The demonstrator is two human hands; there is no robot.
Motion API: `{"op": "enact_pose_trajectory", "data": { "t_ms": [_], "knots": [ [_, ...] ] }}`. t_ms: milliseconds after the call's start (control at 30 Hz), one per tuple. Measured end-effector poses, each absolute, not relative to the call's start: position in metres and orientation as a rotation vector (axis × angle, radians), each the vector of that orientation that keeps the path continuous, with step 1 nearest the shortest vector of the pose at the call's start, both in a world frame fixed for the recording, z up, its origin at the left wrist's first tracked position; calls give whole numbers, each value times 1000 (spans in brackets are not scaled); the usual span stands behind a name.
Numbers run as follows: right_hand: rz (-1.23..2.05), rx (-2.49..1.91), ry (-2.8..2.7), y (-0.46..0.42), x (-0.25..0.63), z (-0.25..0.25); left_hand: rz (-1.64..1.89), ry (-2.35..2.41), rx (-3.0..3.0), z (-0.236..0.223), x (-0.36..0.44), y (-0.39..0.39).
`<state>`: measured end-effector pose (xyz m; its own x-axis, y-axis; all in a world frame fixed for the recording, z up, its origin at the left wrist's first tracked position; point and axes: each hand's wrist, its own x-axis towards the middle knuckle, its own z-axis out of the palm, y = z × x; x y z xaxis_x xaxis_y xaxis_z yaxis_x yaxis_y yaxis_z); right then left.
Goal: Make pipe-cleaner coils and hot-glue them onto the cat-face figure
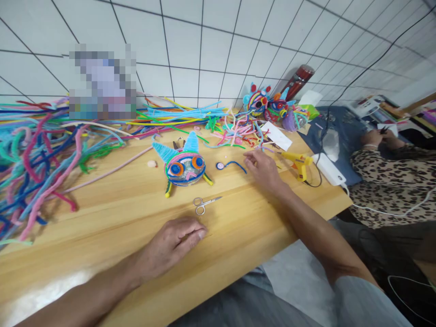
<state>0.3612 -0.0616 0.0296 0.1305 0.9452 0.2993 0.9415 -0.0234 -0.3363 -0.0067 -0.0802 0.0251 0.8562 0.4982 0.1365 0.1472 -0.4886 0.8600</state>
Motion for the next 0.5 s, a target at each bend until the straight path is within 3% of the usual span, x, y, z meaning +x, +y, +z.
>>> {"op": "enact_pose_trajectory", "data": {
  "t_ms": [233, 500],
  "knots": [
    [-127, -2087, -1756, -93, 407, 24, 487, 452, 2076, 26, -6, -80],
    [-209, -2238, -1628, -44, 434, 22, 466, 471, 2078, 27, -6, -80]
  ]
}}
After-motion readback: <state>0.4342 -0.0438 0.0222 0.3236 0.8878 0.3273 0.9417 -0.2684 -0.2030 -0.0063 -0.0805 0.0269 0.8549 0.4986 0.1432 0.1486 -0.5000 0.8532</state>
